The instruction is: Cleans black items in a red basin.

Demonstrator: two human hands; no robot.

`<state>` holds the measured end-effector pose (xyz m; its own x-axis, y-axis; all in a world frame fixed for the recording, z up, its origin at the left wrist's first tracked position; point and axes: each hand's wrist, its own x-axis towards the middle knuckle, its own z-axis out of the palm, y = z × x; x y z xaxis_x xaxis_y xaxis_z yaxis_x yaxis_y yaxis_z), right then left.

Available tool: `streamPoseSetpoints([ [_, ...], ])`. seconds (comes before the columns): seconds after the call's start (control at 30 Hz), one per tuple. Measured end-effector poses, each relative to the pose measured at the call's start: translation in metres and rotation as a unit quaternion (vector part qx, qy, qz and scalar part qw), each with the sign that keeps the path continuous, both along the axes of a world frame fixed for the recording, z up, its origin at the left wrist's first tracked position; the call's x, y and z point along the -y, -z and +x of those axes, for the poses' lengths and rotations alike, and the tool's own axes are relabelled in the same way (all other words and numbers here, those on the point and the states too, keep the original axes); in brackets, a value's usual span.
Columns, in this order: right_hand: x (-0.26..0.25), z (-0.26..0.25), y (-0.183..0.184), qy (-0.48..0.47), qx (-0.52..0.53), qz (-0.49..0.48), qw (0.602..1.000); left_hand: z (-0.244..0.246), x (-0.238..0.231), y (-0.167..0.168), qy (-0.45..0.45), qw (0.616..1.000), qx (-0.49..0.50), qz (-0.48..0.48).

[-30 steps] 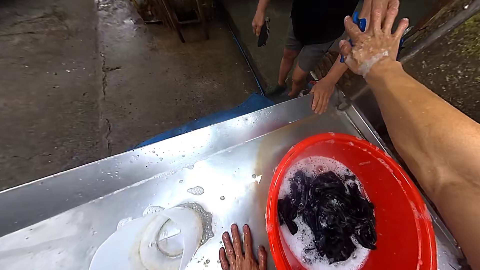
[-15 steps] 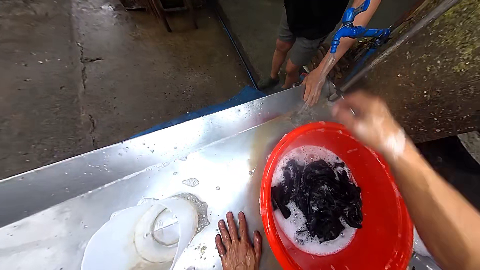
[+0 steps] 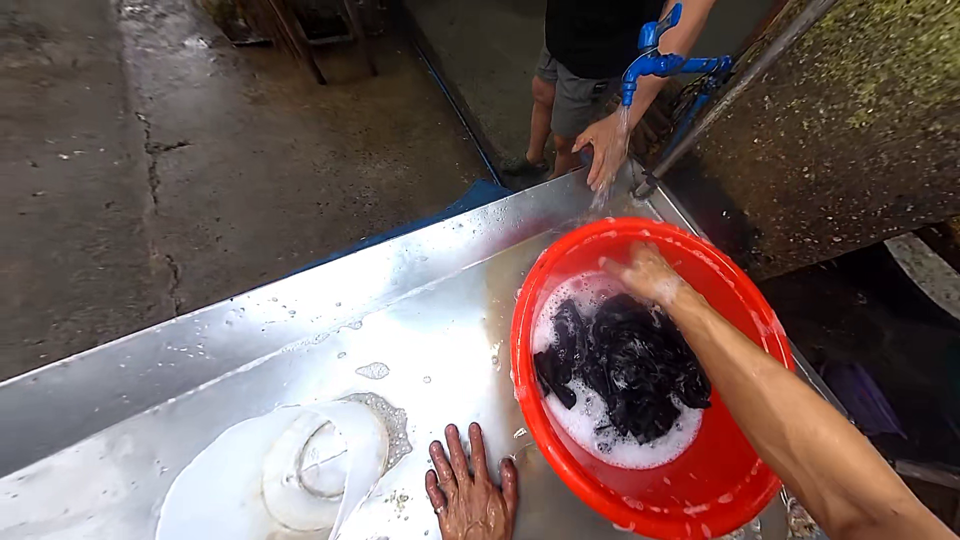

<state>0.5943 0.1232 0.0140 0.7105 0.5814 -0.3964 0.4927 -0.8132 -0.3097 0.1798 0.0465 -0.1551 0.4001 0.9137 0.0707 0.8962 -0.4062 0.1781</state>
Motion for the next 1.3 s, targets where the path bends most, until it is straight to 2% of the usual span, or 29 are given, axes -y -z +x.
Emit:
streamPoseSetpoints([
  [0.3, -0.071, 0.063, 0.018, -0.016, 0.012, 0.068, 0.998, -0.002, 0.001, 0.001, 0.006, 1.000, 0.010, 0.004],
  [0.43, -0.086, 0.078, 0.027, -0.115, 0.020, 0.096, 0.988, -0.002, 0.001, 0.004, 0.004, 1.000, 0.013, 0.008],
  [0.57, -0.064, 0.055, 0.026, -0.193, 0.030, 0.049, 0.980, -0.002, 0.002, 0.005, 0.002, 1.000, 0.011, 0.004],
  [0.7, -0.036, 0.018, 0.069, -0.227, 0.046, -0.080, 0.969, -0.001, 0.002, 0.006, 0.002, 1.000, 0.019, 0.009],
  [0.77, -0.030, 0.014, 0.072, -0.252, 0.069, -0.043, 0.964, -0.002, 0.002, 0.006, -0.002, 1.000, 0.024, 0.008],
  [0.83, -0.019, 0.017, 0.047, -0.262, 0.067, 0.050, 0.961, -0.002, 0.003, 0.006, -0.004, 1.000, 0.025, 0.003],
  [0.93, 0.000, 0.031, -0.032, -0.212, 0.076, 0.165, 0.960, -0.002, 0.003, 0.006, -0.006, 0.999, 0.031, -0.002],
  [1.07, 0.034, 0.057, -0.145, -0.177, 0.195, 0.249, 0.932, 0.000, 0.003, 0.004, -0.006, 0.999, 0.036, -0.006],
  [1.13, 0.052, 0.072, -0.188, -0.150, 0.247, 0.275, 0.917, 0.000, 0.003, 0.003, -0.008, 0.999, 0.035, -0.006],
  [1.23, 0.071, 0.097, -0.206, -0.056, 0.298, 0.337, 0.891, 0.000, 0.002, 0.001, -0.007, 1.000, 0.030, -0.002],
  [1.3, 0.070, 0.069, -0.197, -0.005, 0.303, 0.304, 0.903, 0.000, 0.003, 0.001, -0.006, 0.999, 0.032, -0.008],
])
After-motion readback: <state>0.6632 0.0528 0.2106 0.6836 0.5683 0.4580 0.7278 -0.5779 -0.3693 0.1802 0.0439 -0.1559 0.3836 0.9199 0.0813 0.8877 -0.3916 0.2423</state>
